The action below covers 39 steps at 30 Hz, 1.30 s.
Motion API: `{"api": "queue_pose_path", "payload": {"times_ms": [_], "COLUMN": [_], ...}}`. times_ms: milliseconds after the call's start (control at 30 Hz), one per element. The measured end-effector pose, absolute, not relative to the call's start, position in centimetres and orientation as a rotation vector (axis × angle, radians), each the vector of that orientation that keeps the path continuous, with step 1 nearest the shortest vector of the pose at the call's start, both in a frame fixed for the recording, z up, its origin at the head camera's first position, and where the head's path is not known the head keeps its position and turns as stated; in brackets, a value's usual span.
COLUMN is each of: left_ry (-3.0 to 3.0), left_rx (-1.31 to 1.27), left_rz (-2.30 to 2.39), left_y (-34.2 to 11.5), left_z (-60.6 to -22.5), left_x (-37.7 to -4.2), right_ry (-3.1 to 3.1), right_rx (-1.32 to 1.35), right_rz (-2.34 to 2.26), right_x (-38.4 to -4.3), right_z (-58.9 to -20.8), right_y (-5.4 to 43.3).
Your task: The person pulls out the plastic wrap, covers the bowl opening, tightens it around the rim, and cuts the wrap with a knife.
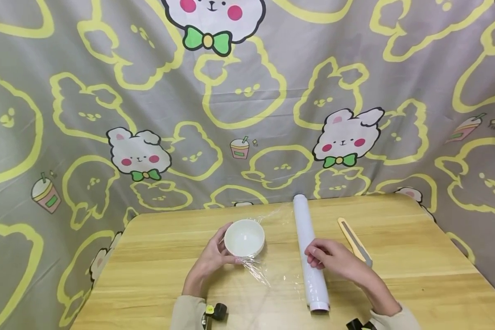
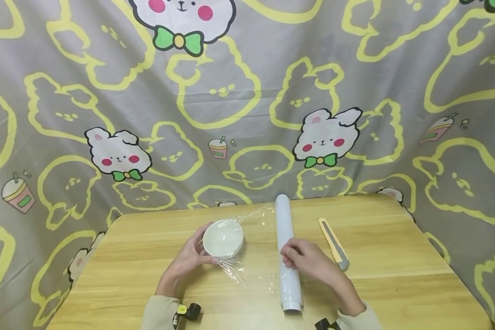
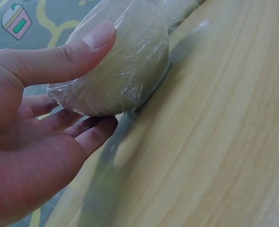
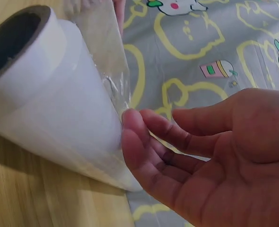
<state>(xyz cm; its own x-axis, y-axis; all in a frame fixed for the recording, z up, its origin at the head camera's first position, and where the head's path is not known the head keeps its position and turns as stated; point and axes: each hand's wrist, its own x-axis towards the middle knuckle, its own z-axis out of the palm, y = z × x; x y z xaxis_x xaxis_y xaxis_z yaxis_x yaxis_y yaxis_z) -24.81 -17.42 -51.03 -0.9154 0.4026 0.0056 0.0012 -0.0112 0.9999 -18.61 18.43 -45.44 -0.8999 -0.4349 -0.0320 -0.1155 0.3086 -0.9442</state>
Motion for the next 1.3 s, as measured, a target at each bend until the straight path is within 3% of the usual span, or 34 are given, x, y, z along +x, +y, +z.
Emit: {"api": "queue_pose_path", "payload": {"times_ms": [533,800,1100,1300], "left_ry": [1.959,1.981,2.046,2.035], "left_rx": [0.496,0.519,0.489,0.471], "left_rz": [2.03,2.023,2.009,2.04], "left_y": [-17.7,-17.7,-17.6,-17.2], "left_z": [-51.1,-51.5,-51.1,-51.3], "left_x": [-24.8,-24.9,-24.8,-24.6], "right_ry": [2.643,2.625,3.158,3.389], "right_rx": [-0.456,-0.46,-0.645,-0.752], "right_rz": [-1.499,-1.46,-0.83,-0.449], "right_x": [-17.2,-16.1,-14.1,-13.9], "right_z": [-42.1,-43.9,-46.7,-47.9], "right_y": [19.8,15.4,7.2,5.1]}}
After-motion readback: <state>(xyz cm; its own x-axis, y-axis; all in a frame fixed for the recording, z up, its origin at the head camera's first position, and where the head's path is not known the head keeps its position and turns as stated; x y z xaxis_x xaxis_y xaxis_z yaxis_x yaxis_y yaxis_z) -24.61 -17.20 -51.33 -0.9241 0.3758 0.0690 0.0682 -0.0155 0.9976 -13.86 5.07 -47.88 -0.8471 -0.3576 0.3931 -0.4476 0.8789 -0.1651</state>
